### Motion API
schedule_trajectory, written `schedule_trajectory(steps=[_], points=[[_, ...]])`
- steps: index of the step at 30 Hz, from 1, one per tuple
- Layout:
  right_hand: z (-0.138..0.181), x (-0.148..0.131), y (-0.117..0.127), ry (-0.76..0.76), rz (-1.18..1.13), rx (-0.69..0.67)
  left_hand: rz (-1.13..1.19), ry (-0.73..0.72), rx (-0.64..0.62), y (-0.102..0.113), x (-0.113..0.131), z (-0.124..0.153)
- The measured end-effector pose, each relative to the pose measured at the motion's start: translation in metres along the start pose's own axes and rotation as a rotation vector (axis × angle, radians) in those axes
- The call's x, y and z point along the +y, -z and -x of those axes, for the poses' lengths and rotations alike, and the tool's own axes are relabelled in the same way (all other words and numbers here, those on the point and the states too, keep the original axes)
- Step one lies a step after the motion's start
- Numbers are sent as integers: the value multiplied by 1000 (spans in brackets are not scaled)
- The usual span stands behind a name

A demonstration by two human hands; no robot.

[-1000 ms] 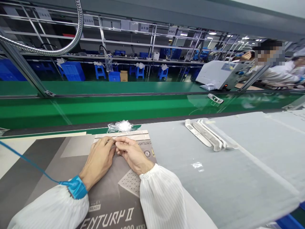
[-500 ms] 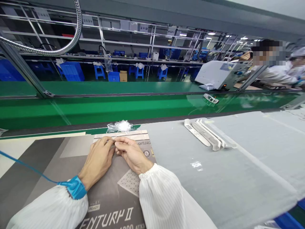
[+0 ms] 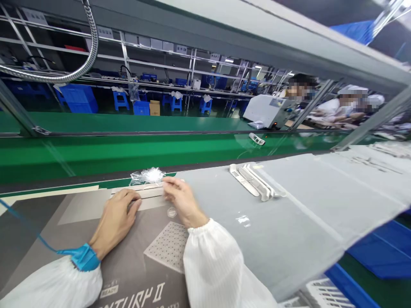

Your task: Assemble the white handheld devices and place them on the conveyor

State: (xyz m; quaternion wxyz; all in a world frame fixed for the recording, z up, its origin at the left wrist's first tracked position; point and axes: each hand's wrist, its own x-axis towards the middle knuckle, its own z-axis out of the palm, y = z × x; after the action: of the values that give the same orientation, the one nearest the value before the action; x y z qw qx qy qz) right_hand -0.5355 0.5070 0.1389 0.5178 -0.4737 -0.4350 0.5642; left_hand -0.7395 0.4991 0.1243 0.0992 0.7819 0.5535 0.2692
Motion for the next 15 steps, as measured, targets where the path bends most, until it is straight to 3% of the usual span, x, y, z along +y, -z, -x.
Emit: schedule_trajectory(steps=[3, 7, 11, 15], points=[[-6, -27, 68, 146, 925, 355, 16, 6, 26, -2, -2, 1], [0, -59, 159, 45, 1391, 602, 0, 5, 6, -1, 0, 2], [9, -59, 208, -116, 1705, 610, 0, 22, -12, -1, 2, 2], [10, -43, 217, -152, 1885, 525, 9, 16, 6, -1, 0, 2]])
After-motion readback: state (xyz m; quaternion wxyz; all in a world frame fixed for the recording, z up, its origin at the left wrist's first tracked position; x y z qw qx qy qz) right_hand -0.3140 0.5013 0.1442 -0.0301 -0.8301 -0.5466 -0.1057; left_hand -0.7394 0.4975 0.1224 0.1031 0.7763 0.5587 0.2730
